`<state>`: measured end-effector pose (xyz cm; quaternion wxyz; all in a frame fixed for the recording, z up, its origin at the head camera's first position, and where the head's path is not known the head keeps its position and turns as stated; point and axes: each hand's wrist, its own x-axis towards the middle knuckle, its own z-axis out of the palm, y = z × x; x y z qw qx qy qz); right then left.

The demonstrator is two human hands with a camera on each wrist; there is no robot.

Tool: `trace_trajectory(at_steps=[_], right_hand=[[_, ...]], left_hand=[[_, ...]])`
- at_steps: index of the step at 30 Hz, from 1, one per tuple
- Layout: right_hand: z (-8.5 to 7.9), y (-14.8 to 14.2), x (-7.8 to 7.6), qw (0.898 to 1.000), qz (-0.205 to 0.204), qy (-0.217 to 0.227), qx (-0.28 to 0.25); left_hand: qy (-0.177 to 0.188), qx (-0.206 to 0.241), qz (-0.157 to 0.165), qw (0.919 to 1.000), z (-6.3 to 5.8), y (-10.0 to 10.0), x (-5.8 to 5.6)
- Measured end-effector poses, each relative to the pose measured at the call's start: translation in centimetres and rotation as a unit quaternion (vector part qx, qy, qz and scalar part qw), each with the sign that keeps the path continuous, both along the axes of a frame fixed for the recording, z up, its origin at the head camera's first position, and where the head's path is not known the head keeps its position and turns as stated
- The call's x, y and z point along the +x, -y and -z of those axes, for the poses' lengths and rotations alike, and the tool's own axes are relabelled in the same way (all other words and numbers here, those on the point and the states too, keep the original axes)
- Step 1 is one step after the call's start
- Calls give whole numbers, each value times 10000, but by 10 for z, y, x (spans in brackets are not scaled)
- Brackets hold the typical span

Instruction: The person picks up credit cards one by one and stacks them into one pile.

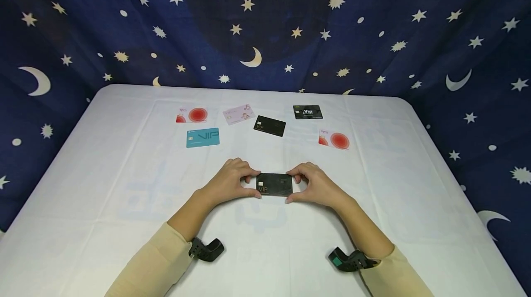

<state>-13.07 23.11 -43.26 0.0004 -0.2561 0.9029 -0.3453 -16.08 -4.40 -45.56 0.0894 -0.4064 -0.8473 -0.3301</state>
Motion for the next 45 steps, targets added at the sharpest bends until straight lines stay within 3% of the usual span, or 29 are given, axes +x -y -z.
trace_trajectory(at_steps=[20,28,35,41,45], right_hand=[[3,-8,-4,9995,-198,157,-189],[-1,-15,-7,9959,-194,769,-445],[-15,-15,-7,9893,7,1272,-711],[-41,-5,0,9880,45,1297,-831],[-41,-7,-1,9876,126,1239,-952]], left_hand=[[82,44,-63,9999,1,-2,-2],[124,178,-107,9997,0,-3,-2],[145,559,-293,9979,-3,-5,-2],[352,339,-646,9967,-10,-8,-3],[590,229,-827,9946,-16,-14,-4]])
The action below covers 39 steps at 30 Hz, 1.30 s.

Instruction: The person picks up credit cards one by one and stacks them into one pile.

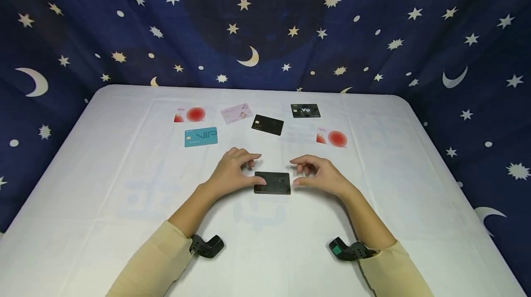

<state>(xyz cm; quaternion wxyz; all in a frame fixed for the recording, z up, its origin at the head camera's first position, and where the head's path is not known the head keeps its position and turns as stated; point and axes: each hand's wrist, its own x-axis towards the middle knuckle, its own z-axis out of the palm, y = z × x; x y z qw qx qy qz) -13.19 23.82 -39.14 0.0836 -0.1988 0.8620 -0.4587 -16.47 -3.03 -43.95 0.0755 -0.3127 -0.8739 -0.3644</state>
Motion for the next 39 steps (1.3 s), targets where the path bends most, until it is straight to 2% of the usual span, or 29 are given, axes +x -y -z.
trace_trajectory(at_steps=[5,9,16,22,25,32,39], right_hand=[[18,-16,-11,9989,306,12,-364],[25,-28,-19,9970,509,-150,-556],[23,-40,-23,9896,1072,-885,-365],[5,-41,-17,9815,1460,-1167,-405],[-2,-43,-15,9759,1681,-1355,-309],[24,-75,-30,9542,2418,-1754,175],[25,-90,-35,9442,2782,-1697,479]], left_hand=[[459,131,-130,9988,-7,-17,-4],[536,93,-198,9983,-14,-30,-8],[328,-194,-145,9992,-27,-46,-17],[537,-589,-153,9967,-33,-57,-28],[631,-751,-76,9951,-36,-63,-35],[827,-1156,120,9898,-43,-79,-44],[865,-1534,47,9844,-38,-96,-48]])
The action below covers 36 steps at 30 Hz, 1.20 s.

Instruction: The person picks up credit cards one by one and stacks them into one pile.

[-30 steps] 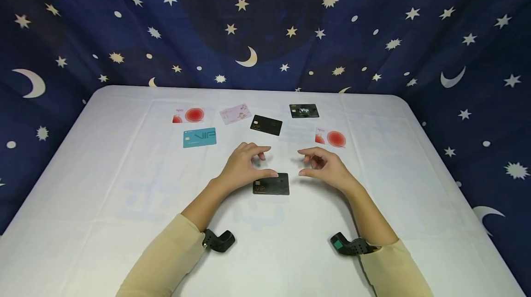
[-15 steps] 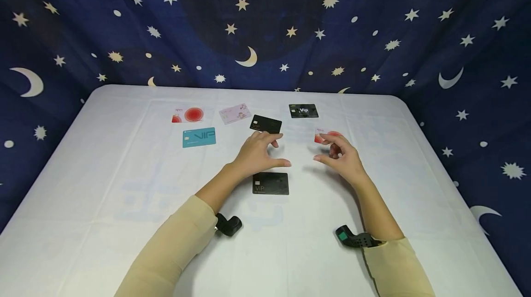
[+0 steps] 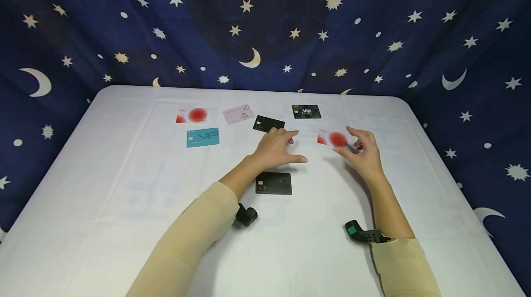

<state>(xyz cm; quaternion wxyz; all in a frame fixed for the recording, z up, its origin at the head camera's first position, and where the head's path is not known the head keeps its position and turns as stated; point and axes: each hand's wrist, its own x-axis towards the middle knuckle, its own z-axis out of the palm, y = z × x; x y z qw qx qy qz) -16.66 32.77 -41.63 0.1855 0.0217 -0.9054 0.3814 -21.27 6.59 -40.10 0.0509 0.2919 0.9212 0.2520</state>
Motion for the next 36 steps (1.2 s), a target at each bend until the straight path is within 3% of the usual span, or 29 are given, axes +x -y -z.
trace_trajectory(at_steps=[8,15,21,24,30,36], right_hand=[[13,-7,-8,9995,114,258,124],[22,-9,-11,9973,279,587,354],[23,-17,-9,9921,476,913,714],[24,-18,-9,9904,397,1046,815],[24,-16,-9,9900,274,1070,876],[26,-14,-8,9899,370,919,1011]], left_hand=[[121,-19,-484,9988,6,-26,-5],[272,-528,-603,9964,6,-45,-15],[351,-660,-604,9954,7,-67,-21],[423,-734,-774,9934,9,-75,-20],[735,-454,-1385,9866,12,-88,-15],[529,-814,-1377,9857,18,-95,-8]])
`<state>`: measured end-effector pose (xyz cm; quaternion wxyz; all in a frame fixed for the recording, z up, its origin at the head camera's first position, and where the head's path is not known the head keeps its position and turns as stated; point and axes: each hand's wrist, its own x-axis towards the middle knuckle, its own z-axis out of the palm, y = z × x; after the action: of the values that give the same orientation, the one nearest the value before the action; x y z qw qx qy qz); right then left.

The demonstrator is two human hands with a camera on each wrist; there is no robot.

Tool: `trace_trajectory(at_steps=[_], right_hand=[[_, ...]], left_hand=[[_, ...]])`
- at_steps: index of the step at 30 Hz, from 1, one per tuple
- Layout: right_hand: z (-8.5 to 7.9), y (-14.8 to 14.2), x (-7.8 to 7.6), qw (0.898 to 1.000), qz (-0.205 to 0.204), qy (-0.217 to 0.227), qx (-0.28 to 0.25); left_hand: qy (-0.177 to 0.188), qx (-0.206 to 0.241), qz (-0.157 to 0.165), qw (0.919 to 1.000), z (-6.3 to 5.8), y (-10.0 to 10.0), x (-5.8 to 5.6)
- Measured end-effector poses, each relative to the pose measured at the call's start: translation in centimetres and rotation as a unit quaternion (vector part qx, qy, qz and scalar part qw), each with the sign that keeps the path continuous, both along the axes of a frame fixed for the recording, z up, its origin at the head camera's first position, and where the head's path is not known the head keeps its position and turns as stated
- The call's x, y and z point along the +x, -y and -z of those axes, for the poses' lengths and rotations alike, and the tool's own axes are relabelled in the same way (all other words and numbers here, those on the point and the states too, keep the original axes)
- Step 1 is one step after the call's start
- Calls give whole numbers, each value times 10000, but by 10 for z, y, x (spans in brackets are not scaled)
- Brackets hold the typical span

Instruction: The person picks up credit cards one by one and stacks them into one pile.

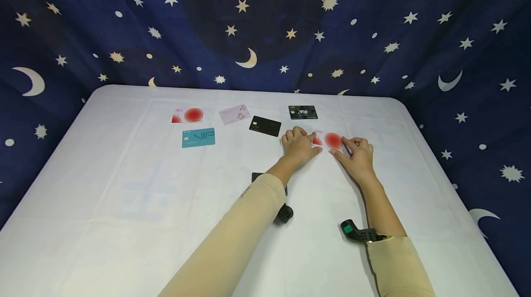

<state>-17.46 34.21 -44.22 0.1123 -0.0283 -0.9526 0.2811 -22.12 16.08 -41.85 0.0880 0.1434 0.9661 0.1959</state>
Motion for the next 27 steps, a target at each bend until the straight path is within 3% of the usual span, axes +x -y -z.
trace_trajectory(at_steps=[9,16,19,22,27], right_hand=[[0,1,3,9999,113,-54,-37],[-1,1,4,9998,162,-90,-67],[-1,0,3,9998,170,-39,42],[-1,2,2,9996,124,104,229],[0,3,2,9991,102,226,352]], left_hand=[[-211,328,0,9992,2,1,4],[-30,875,-128,9961,1,2,-1],[106,771,-128,9969,-2,2,-3],[188,379,7,9991,-4,3,-3],[106,18,153,9998,-1,5,2]])
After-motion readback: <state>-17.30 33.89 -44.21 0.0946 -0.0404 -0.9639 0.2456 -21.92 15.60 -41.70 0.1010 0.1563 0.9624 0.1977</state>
